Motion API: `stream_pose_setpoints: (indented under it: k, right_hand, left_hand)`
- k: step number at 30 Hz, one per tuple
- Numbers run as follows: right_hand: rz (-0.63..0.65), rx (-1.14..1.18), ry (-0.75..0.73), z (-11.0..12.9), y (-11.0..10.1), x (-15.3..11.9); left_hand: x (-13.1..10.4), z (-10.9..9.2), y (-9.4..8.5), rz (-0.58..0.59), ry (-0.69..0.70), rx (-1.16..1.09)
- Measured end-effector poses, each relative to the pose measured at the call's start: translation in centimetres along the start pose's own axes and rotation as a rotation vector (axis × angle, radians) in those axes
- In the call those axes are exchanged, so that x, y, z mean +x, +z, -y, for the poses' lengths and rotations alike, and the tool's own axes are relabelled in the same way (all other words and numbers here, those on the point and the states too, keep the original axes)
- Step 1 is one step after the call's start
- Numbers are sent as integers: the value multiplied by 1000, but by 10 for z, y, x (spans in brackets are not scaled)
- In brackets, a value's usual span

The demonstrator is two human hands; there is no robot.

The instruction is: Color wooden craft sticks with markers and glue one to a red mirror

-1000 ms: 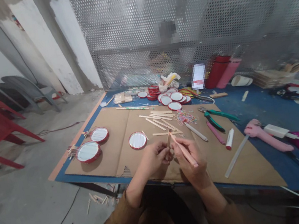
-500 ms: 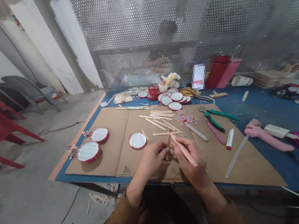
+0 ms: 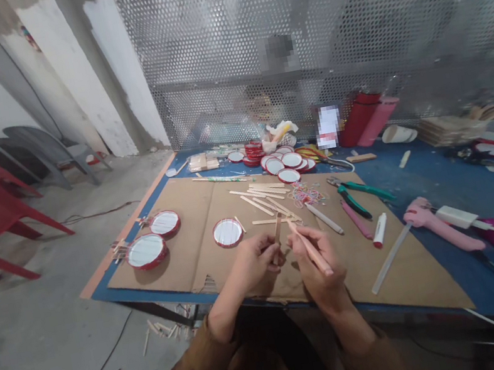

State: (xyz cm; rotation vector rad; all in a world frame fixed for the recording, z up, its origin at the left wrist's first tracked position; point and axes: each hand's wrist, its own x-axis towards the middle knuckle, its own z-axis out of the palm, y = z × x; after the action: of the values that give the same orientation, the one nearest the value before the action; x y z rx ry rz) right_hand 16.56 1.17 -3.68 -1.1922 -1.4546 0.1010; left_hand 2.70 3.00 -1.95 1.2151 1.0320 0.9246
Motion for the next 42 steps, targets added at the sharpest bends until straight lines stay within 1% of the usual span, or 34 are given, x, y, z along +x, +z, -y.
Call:
stream_pose_setpoints:
  k: [7, 12, 18, 20, 22, 25, 27, 29, 34, 38, 42]
  right_hand:
    - [85, 0, -134, 6, -3, 4]
    - [116, -13, -156, 7, -2, 6]
    - [98, -9, -185, 8, -2, 6]
    - [107, -1, -176, 8, -2, 6]
    - [101, -7, -133, 8, -3, 6]
    - [54, -31, -54, 6, -2, 4]
    - [25, -30, -27, 4, -2, 2]
    - [20, -22, -31, 3, -2, 1]
    - [57, -26, -120, 7, -3, 3]
    - [87, -7, -82, 6, -2, 4]
    - [30, -26, -40, 3, -2, 2]
  left_hand:
    - [-1, 0, -1, 11, 33, 18]
    - [0, 2, -1, 4, 47, 26]
    - [0, 2, -1, -4, 45, 15]
    - [0, 3, -1, -8, 45, 14]
    - [0, 3, -1, -8, 37, 6]
    - [0, 3, 0, -3, 14, -7]
    - [0, 2, 0, -4, 5, -10]
    - [0, 1, 0, -10, 9, -3]
    - [0, 1, 0, -14, 26, -7]
    - [0, 3, 0, -8, 29, -18]
    - [1, 4, 0, -7, 15, -15]
